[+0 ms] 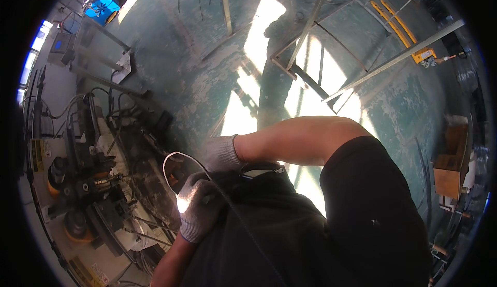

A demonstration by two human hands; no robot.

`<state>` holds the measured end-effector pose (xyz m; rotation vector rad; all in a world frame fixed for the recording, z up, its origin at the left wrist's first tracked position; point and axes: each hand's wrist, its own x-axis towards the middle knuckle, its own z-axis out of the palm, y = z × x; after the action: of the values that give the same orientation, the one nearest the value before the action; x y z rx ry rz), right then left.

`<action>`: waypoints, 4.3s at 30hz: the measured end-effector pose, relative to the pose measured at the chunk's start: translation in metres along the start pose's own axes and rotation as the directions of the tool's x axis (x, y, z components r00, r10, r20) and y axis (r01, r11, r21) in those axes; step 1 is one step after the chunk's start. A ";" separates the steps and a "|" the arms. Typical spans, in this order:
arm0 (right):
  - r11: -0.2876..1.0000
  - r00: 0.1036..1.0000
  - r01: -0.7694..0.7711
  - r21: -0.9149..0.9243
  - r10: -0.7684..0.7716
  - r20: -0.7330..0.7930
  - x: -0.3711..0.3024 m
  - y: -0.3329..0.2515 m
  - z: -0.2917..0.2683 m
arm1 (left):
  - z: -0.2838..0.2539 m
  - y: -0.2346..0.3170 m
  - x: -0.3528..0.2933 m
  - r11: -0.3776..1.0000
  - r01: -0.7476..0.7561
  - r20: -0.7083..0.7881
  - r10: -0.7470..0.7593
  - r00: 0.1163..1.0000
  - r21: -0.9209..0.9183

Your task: The person retrieves metal rods from a rack, places them into a bending machine, and operates the machine to bend the rods. The person then removes the bent rods and stacks them on a wooden table.

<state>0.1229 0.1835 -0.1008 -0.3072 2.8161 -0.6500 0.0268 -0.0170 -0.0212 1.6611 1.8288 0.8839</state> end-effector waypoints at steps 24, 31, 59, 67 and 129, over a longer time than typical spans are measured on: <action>0.993 1.000 -0.009 0.118 0.010 -0.005 -0.004 -0.025 -0.069 | -0.026 0.001 -0.010 0.770 0.617 0.155 -0.598 0.786 -0.163; 0.972 0.997 -0.070 0.226 0.075 -0.012 -0.015 -0.036 -0.058 | -0.044 -0.006 -0.011 0.698 0.687 0.337 -0.608 0.718 -0.203; 0.704 0.847 -0.530 0.473 0.422 0.323 -0.002 -0.081 -0.058 | -0.027 -0.050 -0.068 0.571 0.703 0.370 -0.599 0.710 -0.424; 0.788 0.867 -0.491 0.371 0.485 0.116 -0.018 -0.089 -0.034 | -0.021 -0.054 -0.069 0.536 0.715 0.342 -0.636 0.692 -0.450; 0.995 0.990 0.047 -0.086 -0.058 -0.130 -0.035 -0.027 -0.086 | -0.015 -0.048 -0.094 0.570 0.530 0.063 -0.641 0.765 -0.628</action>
<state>0.1370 0.2032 -0.0070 -0.3678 2.9766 -0.5864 -0.0049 -0.1135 -0.0525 0.5020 1.7464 1.1570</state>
